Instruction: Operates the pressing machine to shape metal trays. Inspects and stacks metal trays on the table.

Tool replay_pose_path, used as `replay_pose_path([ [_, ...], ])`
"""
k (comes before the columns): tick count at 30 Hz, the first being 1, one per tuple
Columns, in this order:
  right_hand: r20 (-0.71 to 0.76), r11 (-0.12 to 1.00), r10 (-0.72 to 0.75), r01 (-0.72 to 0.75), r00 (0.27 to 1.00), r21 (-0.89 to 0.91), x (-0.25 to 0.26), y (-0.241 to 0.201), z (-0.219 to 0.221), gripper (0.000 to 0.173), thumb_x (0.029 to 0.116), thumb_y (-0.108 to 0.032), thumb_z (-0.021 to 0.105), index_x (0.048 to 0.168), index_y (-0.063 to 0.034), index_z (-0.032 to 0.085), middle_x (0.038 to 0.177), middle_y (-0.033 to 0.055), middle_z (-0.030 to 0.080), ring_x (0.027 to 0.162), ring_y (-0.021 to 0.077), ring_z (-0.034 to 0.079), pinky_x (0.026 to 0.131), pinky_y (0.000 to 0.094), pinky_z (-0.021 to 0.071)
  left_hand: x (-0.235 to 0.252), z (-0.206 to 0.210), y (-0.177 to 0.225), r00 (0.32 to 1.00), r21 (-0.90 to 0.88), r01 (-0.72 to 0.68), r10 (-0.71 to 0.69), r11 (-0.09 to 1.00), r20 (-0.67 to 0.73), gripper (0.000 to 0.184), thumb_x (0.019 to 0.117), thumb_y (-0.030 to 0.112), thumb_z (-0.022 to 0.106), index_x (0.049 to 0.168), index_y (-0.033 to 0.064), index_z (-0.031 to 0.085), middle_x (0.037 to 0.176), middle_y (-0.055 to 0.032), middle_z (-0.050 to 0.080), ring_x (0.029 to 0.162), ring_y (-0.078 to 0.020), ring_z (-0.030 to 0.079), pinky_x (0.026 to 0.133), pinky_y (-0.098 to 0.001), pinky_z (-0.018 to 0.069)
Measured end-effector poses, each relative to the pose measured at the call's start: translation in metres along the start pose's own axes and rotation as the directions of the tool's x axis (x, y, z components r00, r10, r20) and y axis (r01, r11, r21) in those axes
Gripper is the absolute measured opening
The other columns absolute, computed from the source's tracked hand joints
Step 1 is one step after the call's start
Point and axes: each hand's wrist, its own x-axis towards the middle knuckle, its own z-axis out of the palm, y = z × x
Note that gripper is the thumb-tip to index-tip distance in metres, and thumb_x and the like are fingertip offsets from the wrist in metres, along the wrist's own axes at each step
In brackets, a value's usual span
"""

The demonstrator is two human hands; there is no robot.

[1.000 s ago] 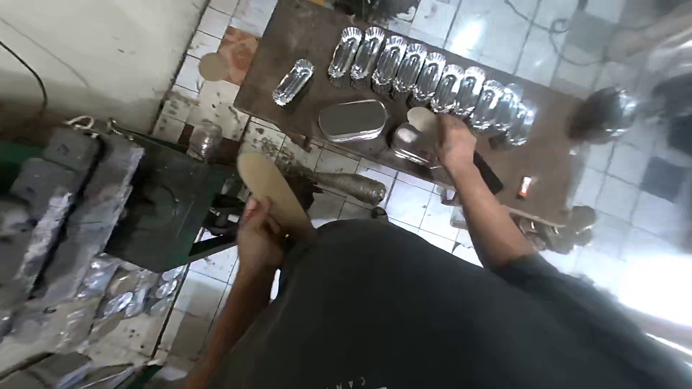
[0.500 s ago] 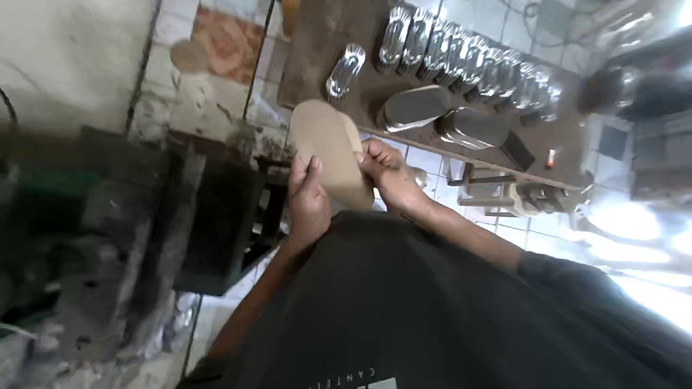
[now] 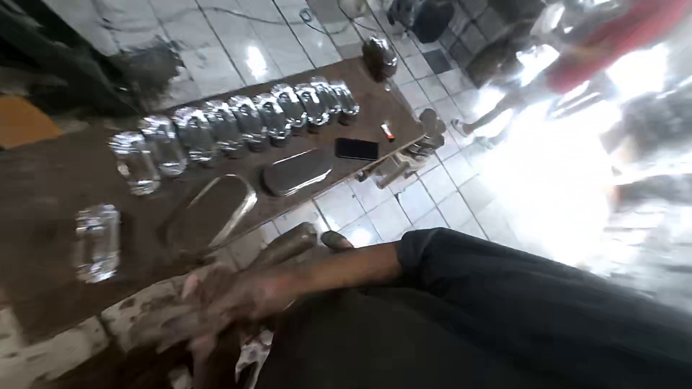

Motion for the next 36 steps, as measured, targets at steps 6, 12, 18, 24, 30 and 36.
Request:
replay_pose_path([
  [6, -0.07, 0.544, 0.801, -0.772, 0.594, -0.328, -0.249, 0.151, -0.099, 0.031, 0.1012, -0.011, 0.06, 0.13, -0.0017, 0.066, 0.126, 0.0232, 0.068, 0.12, 0.0403, 0.064, 0.105, 0.0592, 0.048, 0.109, 0.055, -0.188, 0.832, 0.922, -0.019, -0.505, 0.388, 0.23, 0.085, 0.0938, 0.053, 0.067, 0.157, 0.0046, 0.038, 0.16, -0.0256, 0.038, 0.149, -0.0459, 0.032, 0.122, -0.0636, 0.0207],
  [12, -0.086, -0.046, 0.996, -0.982, -0.031, -0.183, -0.466, 0.111, -0.119, 0.033, 0.1054, -0.018, 0.052, 0.136, -0.0143, 0.066, 0.127, 0.0184, 0.07, 0.12, 0.0385, 0.065, 0.105, 0.0622, 0.0478, 0.16, 0.094, -0.253, 0.898, 0.974, 0.192, -0.423, 0.123, -0.124, 0.056, 0.104, 0.052, 0.048, 0.113, 0.0036, 0.074, 0.112, -0.0256, 0.072, 0.112, -0.0459, 0.066, 0.098, -0.0677, 0.0454],
  [18, -0.041, -0.16, 0.987, -0.985, -0.158, -0.067, -0.487, 0.112, -0.118, 0.032, 0.1007, -0.015, 0.058, 0.13, -0.0118, 0.071, 0.128, 0.0166, 0.07, 0.122, 0.034, 0.065, 0.107, 0.0573, 0.0477, 0.164, 0.098, -0.254, 0.86, 0.975, 0.215, -0.484, 0.06, -0.16, 0.054, 0.1037, 0.05, 0.048, 0.111, 0.003, 0.074, 0.114, -0.0255, 0.071, 0.113, -0.0451, 0.065, 0.098, -0.0675, 0.0452],
  [24, -0.109, 0.174, 0.977, -0.981, 0.183, -0.082, -0.383, 0.166, -0.168, 0.032, 0.1045, -0.03, 0.056, 0.123, -0.0107, 0.074, 0.124, 0.0164, 0.071, 0.12, 0.0343, 0.066, 0.107, 0.0589, 0.0474, 0.138, 0.068, -0.158, 0.876, 0.945, 0.268, -0.457, 0.187, -0.158, 0.046, 0.1078, 0.039, 0.049, 0.12, 0.0, 0.071, 0.118, -0.0274, 0.069, 0.117, -0.0454, 0.063, 0.104, -0.0649, 0.0436],
  [30, -0.084, 0.447, 0.88, -0.875, 0.467, -0.186, -0.327, 0.2, -0.169, 0.03, 0.1022, -0.03, 0.06, 0.12, -0.0114, 0.075, 0.119, 0.014, 0.074, 0.115, 0.0295, 0.068, 0.105, 0.0551, 0.0498, 0.054, -0.008, 0.028, 0.848, 0.683, 0.427, 0.002, 0.592, -0.531, 0.044, 0.108, 0.027, 0.046, 0.129, -0.0095, 0.058, 0.123, -0.0227, 0.064, 0.108, -0.0204, 0.064, 0.099, -0.0414, 0.0508],
  [36, 0.053, 0.651, 0.719, -0.644, 0.693, -0.403, -0.324, 0.203, -0.131, 0.029, 0.1021, -0.026, 0.062, 0.114, -0.004, 0.076, 0.107, 0.0172, 0.076, 0.101, 0.0283, 0.073, 0.096, 0.046, 0.0572, 0.028, -0.083, 0.18, 0.364, 0.354, 0.474, 0.186, 0.806, -0.913, 0.036, 0.1095, 0.022, 0.044, 0.137, 0.0012, 0.055, 0.123, -0.0086, 0.061, 0.1, -0.0047, 0.057, 0.09, -0.0213, 0.0478],
])
